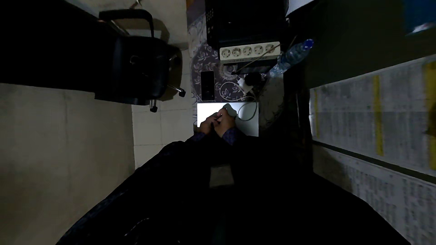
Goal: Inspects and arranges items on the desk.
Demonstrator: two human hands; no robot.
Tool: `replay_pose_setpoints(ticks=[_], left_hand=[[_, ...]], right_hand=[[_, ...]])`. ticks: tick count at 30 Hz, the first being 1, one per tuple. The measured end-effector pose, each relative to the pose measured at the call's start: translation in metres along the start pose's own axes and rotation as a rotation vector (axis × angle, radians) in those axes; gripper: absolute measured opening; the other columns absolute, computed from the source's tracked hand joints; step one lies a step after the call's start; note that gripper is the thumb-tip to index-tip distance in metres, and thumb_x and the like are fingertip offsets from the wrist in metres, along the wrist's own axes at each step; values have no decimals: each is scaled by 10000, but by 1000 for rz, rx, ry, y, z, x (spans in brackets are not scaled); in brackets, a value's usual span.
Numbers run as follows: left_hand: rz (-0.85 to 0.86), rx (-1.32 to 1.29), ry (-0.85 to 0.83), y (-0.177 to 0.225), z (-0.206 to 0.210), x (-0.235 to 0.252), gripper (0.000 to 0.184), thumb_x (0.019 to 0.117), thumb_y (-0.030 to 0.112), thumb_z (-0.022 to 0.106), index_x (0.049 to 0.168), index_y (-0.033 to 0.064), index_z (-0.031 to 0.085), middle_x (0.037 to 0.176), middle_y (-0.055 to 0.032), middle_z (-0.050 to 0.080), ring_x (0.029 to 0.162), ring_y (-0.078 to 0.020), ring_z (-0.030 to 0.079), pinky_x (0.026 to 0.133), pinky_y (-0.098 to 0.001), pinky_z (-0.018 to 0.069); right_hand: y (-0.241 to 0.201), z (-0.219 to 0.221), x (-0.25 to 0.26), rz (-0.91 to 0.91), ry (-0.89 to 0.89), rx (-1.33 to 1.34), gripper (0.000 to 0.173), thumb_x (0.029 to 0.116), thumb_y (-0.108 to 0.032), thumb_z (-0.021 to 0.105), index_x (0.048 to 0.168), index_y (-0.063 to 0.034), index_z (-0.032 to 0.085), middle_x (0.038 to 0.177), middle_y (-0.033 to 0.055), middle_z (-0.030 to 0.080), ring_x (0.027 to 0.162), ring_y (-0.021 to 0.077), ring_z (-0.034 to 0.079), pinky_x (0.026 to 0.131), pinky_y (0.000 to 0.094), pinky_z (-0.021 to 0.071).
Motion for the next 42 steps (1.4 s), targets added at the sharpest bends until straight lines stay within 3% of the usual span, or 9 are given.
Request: replay_pose_setpoints(ticks=[4, 7, 12, 19, 24, 30, 33, 35, 42], left_hand=[[391, -58, 96, -84, 27, 71, 237, 948, 122, 691, 1144, -6, 724, 1176, -203, 714, 1120, -334, 681, 1020, -551, 506], [347, -171, 111, -89, 31, 76, 243, 1030, 150, 599, 1165, -14, 717, 1169, -194, 718, 1104, -297, 687, 1023, -516, 512], [335, -291, 74, -93, 33, 71, 303, 1076, 228, 538, 1188, 3, 707, 1189, -166, 713, 1073, -254, 697, 991, -488, 543], [177, -470, 36, -84, 29, 63, 326, 1093, 257, 506, 1212, 15, 688, 1036, -134, 733, 886, -203, 716, 852, -417, 599], [-154, -608, 49, -75, 16, 64, 385, 1109, 367, 443, 1343, 115, 619, 1009, -130, 731, 741, -209, 698, 673, -367, 586], [101, -667, 13, -82, 20, 70, 642, 982, 104, 675, 1543, 125, 364, 1145, -154, 713, 916, -227, 709, 823, -408, 590], [266, -495, -69, -82, 25, 63, 679, 920, -15, 681, 1527, 101, 400, 1231, -161, 686, 1053, -243, 694, 926, -434, 577], [292, -361, -39, -88, 28, 62, 567, 939, 94, 731, 1451, 60, 492, 1242, -166, 674, 1096, -252, 682, 985, -460, 559], [64, -355, 97, -98, 24, 59, 432, 1052, 387, 576, 1275, 20, 615, 1144, -200, 692, 1049, -298, 686, 974, -516, 540]], right_hand=[[9, 0, 1, 25, 36, 165, 457, 944, -192, 737, 1314, -19, 533, 1034, 198, 716, 957, 340, 717, 882, 542, 581], [22, -3, 2, -60, 89, 124, 393, 978, -232, 703, 1269, -2, 575, 1060, 200, 691, 970, 330, 702, 877, 528, 580], [50, 2, 12, -85, 110, 113, 627, 921, -263, 761, 1483, -139, 511, 1362, 230, 596, 1229, 385, 604, 1024, 568, 513], [59, 5, 20, -168, -42, 222, 257, 980, -132, 664, 1194, 10, 644, 1078, 196, 699, 986, 300, 699, 914, 510, 573], [67, -3, 13, -275, -87, 309, 146, 949, -25, 653, 1087, 24, 648, 1122, 182, 679, 1032, 269, 673, 921, 469, 563], [62, 2, 22, -158, -47, 495, 352, 930, 55, 650, 1272, 24, 575, 1217, 240, 648, 1019, 339, 705, 885, 519, 610], [57, 4, 25, -120, -7, 572, 446, 913, 61, 669, 1337, 21, 534, 1219, 246, 637, 992, 346, 710, 849, 524, 622], [58, 6, 24, -125, -11, 585, 557, 913, 54, 673, 1422, -17, 458, 1298, 216, 640, 1025, 323, 722, 856, 501, 629], [85, -1, 16, -386, 129, -313, 631, 790, -149, 817, 1386, -125, 612, 1400, 193, 592, 1315, 415, 536, 1096, 592, 448]])
Point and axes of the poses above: each hand's wrist, its own x-axis towards the middle knuckle, its own z-axis out of the palm, y = z × x, the point moved 1 cm from there along x, towards the middle knuckle
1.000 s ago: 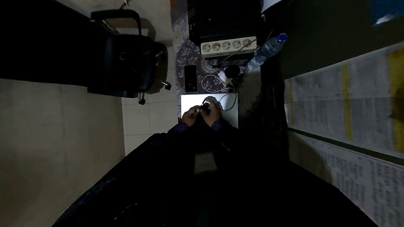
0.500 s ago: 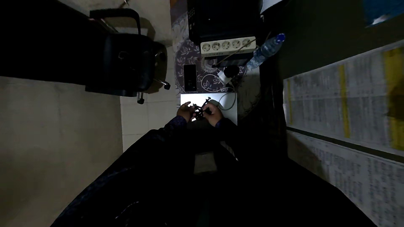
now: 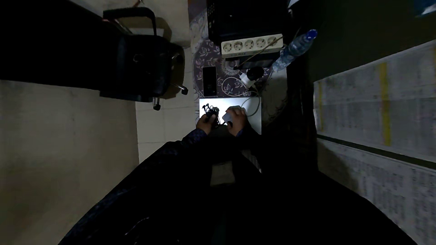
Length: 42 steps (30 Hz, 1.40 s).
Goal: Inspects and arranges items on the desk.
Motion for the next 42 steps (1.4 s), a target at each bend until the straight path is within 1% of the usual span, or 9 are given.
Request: replay_pose_setpoints(ticks=[8, 13, 21, 26, 29, 32, 35, 37, 42], left_hand=[[-34, -118, 45, 7, -14, -10, 613, 888, 237, 824, 1364, 13, 508, 1132, -205, 683, 972, -295, 697, 892, -499, 577], [-73, -315, 57, 5, -26, -11, 463, 1123, 359, 379, 1522, 130, 333, 893, -155, 674, 616, -223, 635, 581, -379, 562], [-35, -367, 168, 41, -99, -34, 457, 1140, 339, 298, 1523, 125, 427, 1373, -181, 604, 1101, -317, 666, 871, -492, 553], [172, -344, -79, 75, -173, -53, 237, 1092, 165, 470, 1201, 10, 611, 833, -40, 635, 691, -138, 643, 666, -320, 587], [331, -335, -499, 90, -211, -71, 329, 1048, 148, 507, 1370, 91, 542, 689, 50, 509, 488, -56, 463, 492, -232, 473], [387, -348, -707, 100, -231, -88, 308, 1076, 294, 462, 1292, 127, 603, 613, 80, 462, 441, -40, 428, 439, -205, 429], [531, -383, -738, 112, -240, -98, 165, 1050, 292, 557, 1077, 146, 628, 792, 37, 641, 627, -76, 621, 585, -241, 554], [551, -529, -686, 120, -249, -99, 177, 1064, 251, 474, 1097, 122, 591, 1116, -68, 722, 939, -201, 732, 804, -365, 623], [468, -1055, -312, 145, -304, -82, 281, 1119, 214, 293, 1282, 75, 475, 1225, -165, 665, 1101, -336, 685, 927, -512, 569]], right_hand=[[2, 18, 8, 21, -190, -325, 670, 827, -248, 825, 1448, -231, 574, 1457, 284, 494, 1368, 502, 434, 1050, 693, 388], [-8, -6, -7, 22, -262, -251, 694, 866, -451, 748, 1479, -205, 536, 1433, 259, 528, 1360, 458, 467, 1095, 657, 379], [-26, -81, -91, 184, -379, 786, 482, 986, -134, 577, 1448, -13, 516, 1346, 184, 607, 1164, 200, 622, 1012, 381, 511], [-3, -112, -148, 430, -198, 1060, 363, 1050, -169, 486, 1361, -6, 578, 1159, 88, 691, 990, 112, 668, 861, 299, 569], [-30, -132, -173, 576, -16, 1015, 286, 1075, -90, 444, 1273, 29, 612, 1037, 78, 703, 887, 108, 670, 804, 286, 572], [-109, -151, -197, 638, 313, 1252, 274, 1020, -219, 421, 902, -98, 637, 736, 27, 702, 615, 101, 668, 535, 272, 565], [-128, -157, -198, 15, -30, 1403, 570, 834, -635, 682, 1142, -161, 755, 959, 44, 754, 654, 85, 666, 521, 232, 541], [-147, -172, -191, -264, -107, 1234, 608, 885, -576, 718, 1292, -125, 681, 1094, 79, 742, 702, 69, 662, 518, 192, 512], [-228, -234, -233, 124, 386, 227, 531, 823, -463, 791, 1202, -98, 723, 1088, 48, 744, 955, 127, 712, 848, 351, 605]])
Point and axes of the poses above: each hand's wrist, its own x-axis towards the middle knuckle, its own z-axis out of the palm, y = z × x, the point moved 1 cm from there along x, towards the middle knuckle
